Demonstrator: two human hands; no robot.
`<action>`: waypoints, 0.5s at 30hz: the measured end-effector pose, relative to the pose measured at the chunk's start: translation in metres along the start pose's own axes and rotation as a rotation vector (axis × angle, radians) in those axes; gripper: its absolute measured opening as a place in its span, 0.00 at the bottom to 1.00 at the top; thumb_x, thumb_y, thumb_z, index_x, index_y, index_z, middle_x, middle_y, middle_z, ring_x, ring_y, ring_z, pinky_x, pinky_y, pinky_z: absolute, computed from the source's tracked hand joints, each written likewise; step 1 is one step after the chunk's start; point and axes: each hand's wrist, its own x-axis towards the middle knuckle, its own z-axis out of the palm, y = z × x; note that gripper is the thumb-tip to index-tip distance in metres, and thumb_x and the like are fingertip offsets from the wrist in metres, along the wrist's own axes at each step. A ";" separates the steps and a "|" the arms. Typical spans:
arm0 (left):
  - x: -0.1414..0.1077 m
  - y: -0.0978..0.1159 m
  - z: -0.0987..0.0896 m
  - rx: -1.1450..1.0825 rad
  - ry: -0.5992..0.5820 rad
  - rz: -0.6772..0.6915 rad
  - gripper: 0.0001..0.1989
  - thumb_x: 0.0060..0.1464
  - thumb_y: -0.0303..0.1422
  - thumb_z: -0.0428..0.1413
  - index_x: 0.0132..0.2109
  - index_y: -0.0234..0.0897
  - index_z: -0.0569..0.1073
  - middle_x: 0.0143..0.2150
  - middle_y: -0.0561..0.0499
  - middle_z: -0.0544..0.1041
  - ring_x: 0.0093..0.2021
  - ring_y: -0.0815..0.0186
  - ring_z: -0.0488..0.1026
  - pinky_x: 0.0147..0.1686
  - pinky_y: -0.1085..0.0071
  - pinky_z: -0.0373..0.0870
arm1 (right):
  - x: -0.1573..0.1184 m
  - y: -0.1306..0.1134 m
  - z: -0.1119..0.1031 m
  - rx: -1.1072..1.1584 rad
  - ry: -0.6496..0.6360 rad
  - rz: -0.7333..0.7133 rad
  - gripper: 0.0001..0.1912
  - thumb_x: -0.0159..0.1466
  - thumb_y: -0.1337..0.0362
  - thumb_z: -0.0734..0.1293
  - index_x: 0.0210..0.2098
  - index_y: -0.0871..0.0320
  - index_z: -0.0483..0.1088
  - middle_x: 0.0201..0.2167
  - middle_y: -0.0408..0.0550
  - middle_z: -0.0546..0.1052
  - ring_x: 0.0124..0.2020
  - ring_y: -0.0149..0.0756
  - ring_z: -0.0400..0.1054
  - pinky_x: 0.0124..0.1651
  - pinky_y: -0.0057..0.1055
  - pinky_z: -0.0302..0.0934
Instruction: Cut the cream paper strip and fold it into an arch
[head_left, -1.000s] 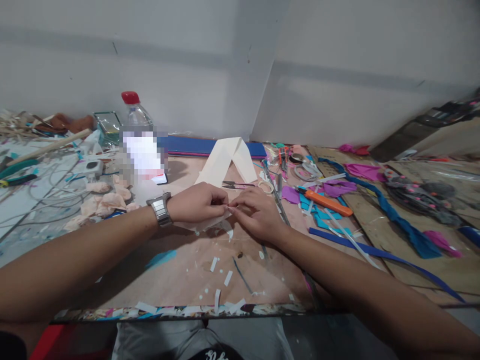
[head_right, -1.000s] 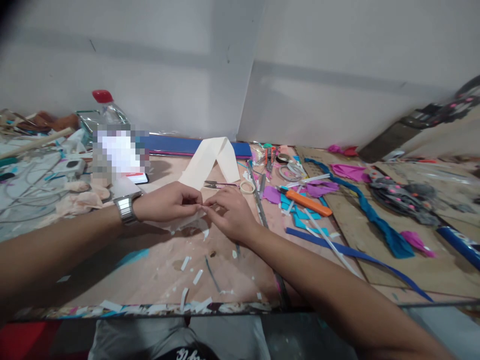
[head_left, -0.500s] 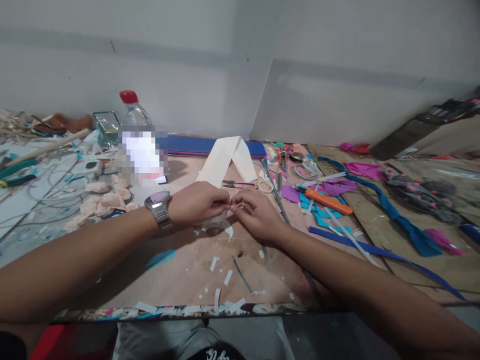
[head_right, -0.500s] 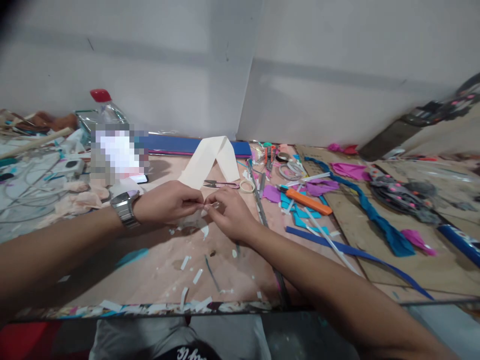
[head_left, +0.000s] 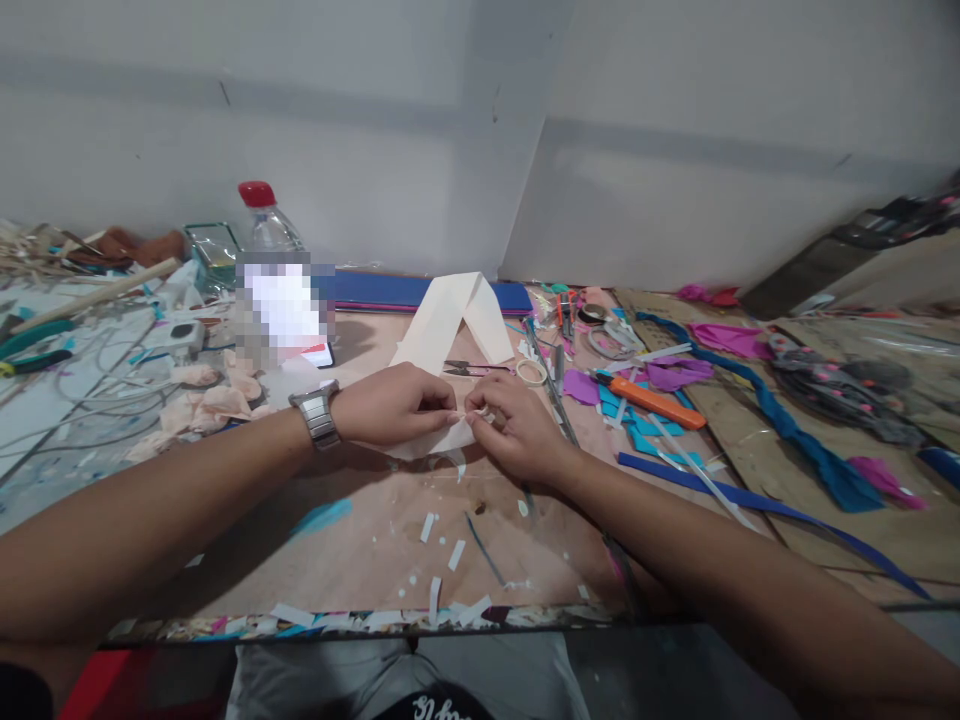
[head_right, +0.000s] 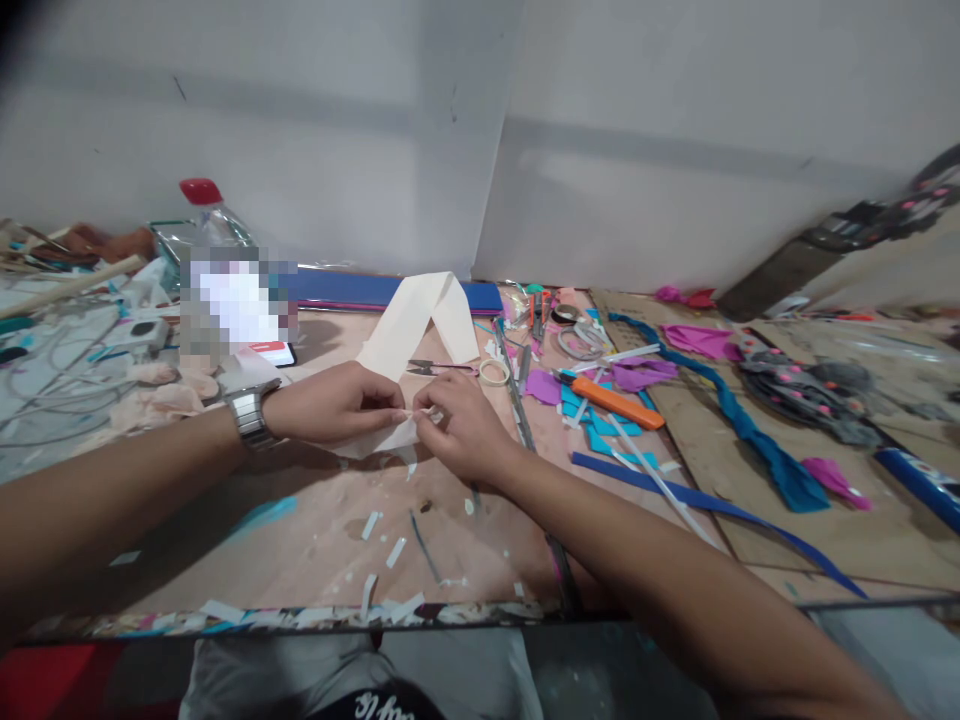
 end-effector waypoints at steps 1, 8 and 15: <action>0.000 0.001 -0.001 -0.006 -0.007 -0.006 0.16 0.67 0.40 0.52 0.40 0.35 0.80 0.32 0.50 0.79 0.30 0.68 0.68 0.32 0.71 0.57 | 0.000 0.000 0.000 0.000 0.001 0.000 0.04 0.64 0.70 0.65 0.33 0.55 0.70 0.32 0.48 0.75 0.40 0.43 0.68 0.46 0.42 0.63; 0.000 0.002 -0.002 -0.013 -0.032 -0.056 0.17 0.66 0.41 0.52 0.40 0.34 0.80 0.31 0.51 0.78 0.29 0.69 0.68 0.31 0.71 0.56 | 0.000 -0.003 -0.002 -0.041 0.012 -0.023 0.02 0.65 0.67 0.67 0.35 0.55 0.72 0.33 0.49 0.77 0.42 0.45 0.69 0.49 0.45 0.63; 0.000 0.003 -0.002 -0.054 -0.063 -0.062 0.19 0.66 0.43 0.51 0.37 0.34 0.79 0.29 0.50 0.77 0.28 0.69 0.67 0.30 0.71 0.56 | 0.001 -0.006 -0.004 -0.077 0.026 -0.056 0.05 0.68 0.64 0.69 0.34 0.54 0.73 0.31 0.48 0.79 0.41 0.44 0.69 0.50 0.46 0.63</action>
